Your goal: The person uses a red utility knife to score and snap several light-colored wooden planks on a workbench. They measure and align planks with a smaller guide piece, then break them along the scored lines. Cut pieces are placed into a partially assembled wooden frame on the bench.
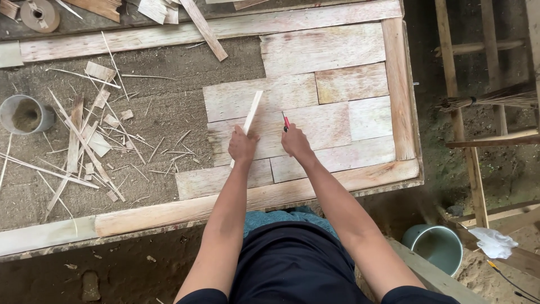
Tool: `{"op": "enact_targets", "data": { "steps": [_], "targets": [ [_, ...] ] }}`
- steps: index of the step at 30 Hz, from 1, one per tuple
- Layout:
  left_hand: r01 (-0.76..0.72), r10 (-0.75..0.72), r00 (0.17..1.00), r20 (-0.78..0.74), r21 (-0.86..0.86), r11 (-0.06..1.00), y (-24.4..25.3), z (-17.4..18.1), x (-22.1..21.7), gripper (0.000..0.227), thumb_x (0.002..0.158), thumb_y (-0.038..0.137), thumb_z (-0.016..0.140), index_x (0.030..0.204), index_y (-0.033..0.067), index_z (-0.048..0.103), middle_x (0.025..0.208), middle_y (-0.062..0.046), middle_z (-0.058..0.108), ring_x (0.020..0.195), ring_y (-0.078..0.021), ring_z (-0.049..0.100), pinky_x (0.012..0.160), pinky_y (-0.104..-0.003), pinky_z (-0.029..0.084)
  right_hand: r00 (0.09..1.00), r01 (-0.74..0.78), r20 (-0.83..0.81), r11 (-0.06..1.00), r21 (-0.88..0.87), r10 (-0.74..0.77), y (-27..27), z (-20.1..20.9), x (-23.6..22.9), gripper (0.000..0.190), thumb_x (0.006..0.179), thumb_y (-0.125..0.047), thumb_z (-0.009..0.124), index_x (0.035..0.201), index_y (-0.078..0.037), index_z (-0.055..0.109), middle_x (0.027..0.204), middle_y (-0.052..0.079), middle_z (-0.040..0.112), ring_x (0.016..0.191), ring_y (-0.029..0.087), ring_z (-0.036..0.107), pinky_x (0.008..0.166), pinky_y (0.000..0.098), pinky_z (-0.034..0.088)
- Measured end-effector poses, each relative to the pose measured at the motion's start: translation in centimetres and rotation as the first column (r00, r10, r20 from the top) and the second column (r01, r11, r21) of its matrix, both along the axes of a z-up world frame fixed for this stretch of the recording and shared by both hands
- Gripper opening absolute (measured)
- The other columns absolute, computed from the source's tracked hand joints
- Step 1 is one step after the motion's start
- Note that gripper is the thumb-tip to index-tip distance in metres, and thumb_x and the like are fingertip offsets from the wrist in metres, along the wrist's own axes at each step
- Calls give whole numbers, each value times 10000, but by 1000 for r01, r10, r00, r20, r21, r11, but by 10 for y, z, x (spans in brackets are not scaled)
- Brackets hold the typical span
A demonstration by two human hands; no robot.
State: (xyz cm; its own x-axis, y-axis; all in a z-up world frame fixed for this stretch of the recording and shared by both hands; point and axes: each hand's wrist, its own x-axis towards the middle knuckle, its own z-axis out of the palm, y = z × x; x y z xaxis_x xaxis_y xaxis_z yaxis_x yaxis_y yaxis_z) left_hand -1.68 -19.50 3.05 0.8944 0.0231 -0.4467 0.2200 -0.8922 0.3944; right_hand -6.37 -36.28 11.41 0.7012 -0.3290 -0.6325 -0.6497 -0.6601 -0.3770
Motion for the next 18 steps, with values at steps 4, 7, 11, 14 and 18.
{"op": "enact_targets", "data": {
  "steps": [4,7,11,14,18],
  "targets": [
    [-39,39,999,22,4,999,-2,-16,1,624,782,451,850,1169,77,534,1115,-111,686,1040,-409,718,880,-582,601,1000,-3,-7,1000,10,3,1,-21,4,359,1032,-262,382,1185,40,503,895,269,692,607,389,727,605,513,618],
    [-55,55,998,36,4,998,-2,-16,1,634,775,460,853,1161,78,527,1102,-111,681,1031,-416,717,870,-586,602,1000,0,-19,1000,8,0,-3,-42,6,351,1029,-260,379,1183,37,487,911,274,688,622,400,729,627,523,622],
    [-61,60,997,51,14,998,-4,-20,1,638,768,458,863,1160,80,531,1096,-109,679,1030,-406,719,867,-584,604,1000,3,-4,1000,-14,-3,-5,-37,3,353,1039,-266,399,1196,39,479,959,289,683,742,467,739,664,557,611],
    [-61,60,997,52,-1,998,-4,-21,-2,659,763,453,868,1182,75,526,1112,-117,674,1034,-417,713,861,-592,602,1000,17,11,1000,11,-17,-3,-28,-1,378,1032,-286,393,1195,38,501,905,259,688,569,364,716,585,497,620],
    [-62,61,996,61,22,998,-6,-19,-1,669,760,459,870,1186,81,521,1110,-110,671,1038,-406,713,867,-583,604,1000,14,24,1000,9,-14,-3,-26,1,368,1033,-283,404,1188,35,504,912,267,690,578,380,718,578,501,614]
  ]
}}
